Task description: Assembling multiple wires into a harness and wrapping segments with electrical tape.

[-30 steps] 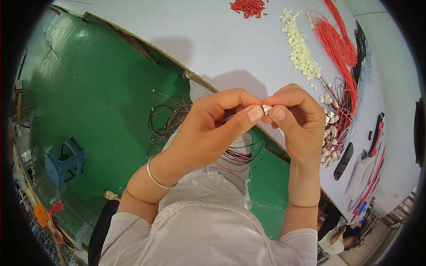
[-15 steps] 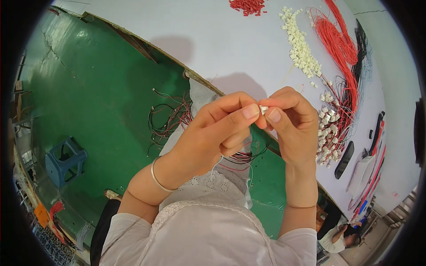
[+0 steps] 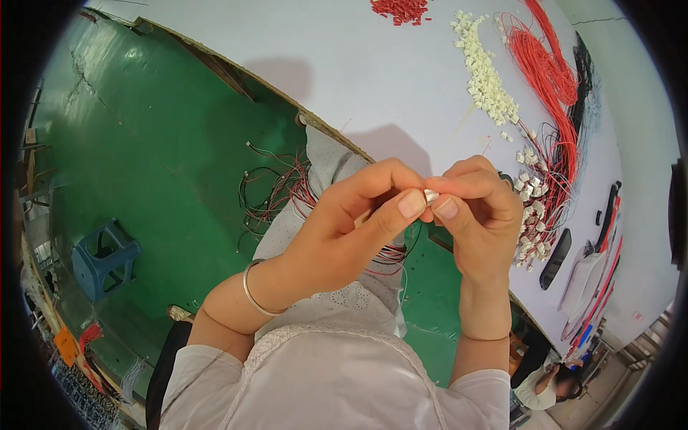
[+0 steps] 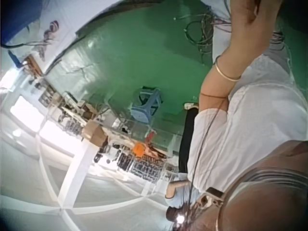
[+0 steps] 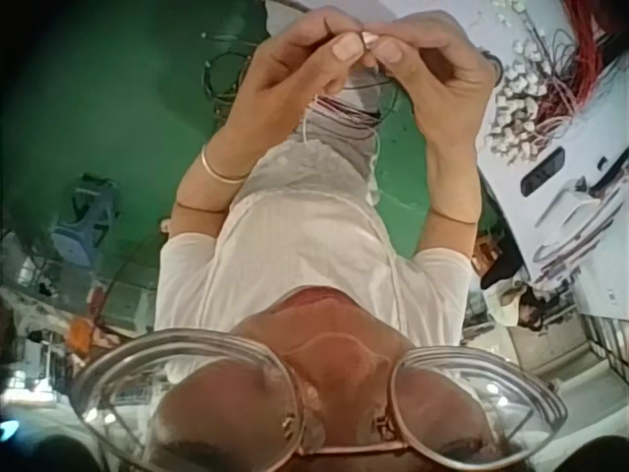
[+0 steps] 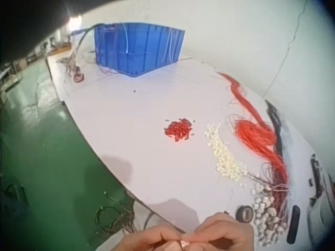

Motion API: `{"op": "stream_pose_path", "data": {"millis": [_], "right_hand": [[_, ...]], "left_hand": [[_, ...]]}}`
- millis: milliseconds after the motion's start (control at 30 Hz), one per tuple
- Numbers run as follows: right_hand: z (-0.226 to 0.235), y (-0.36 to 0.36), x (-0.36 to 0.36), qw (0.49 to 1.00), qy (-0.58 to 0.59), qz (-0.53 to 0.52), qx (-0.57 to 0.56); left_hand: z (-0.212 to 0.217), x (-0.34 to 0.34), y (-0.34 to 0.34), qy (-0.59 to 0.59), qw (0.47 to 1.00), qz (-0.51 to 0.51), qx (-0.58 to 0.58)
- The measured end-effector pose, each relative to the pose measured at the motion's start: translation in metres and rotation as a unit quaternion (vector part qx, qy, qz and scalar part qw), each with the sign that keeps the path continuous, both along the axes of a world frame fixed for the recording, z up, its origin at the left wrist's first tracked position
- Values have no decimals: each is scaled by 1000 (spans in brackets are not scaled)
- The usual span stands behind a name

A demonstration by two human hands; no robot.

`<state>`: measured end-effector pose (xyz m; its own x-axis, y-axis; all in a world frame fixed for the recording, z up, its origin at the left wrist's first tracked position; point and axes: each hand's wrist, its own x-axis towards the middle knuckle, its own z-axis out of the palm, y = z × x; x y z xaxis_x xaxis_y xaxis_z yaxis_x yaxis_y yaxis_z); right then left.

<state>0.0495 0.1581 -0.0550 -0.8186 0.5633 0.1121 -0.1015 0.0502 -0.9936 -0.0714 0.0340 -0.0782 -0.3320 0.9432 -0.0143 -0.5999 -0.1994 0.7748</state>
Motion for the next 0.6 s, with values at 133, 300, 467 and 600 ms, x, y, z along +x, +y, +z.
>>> {"op": "stream_pose_path", "data": {"millis": [133, 300, 467, 600], "right_hand": [[-5, 0, 1, 998, 24, 4, -57], [-7, 1, 10, 997, 62, 35, 4], [-18, 3, 13, 994, 98, 57, -12], [-13, 0, 13, 995, 79, 50, -31]], "left_hand": [[-5, 2, -3, 57, 998, 26, 17], [-9, -1, -7, -11, 995, -73, 62], [-10, 3, -5, -17, 994, -75, 81], [-9, 6, -6, 22, 996, -52, 64]]}}
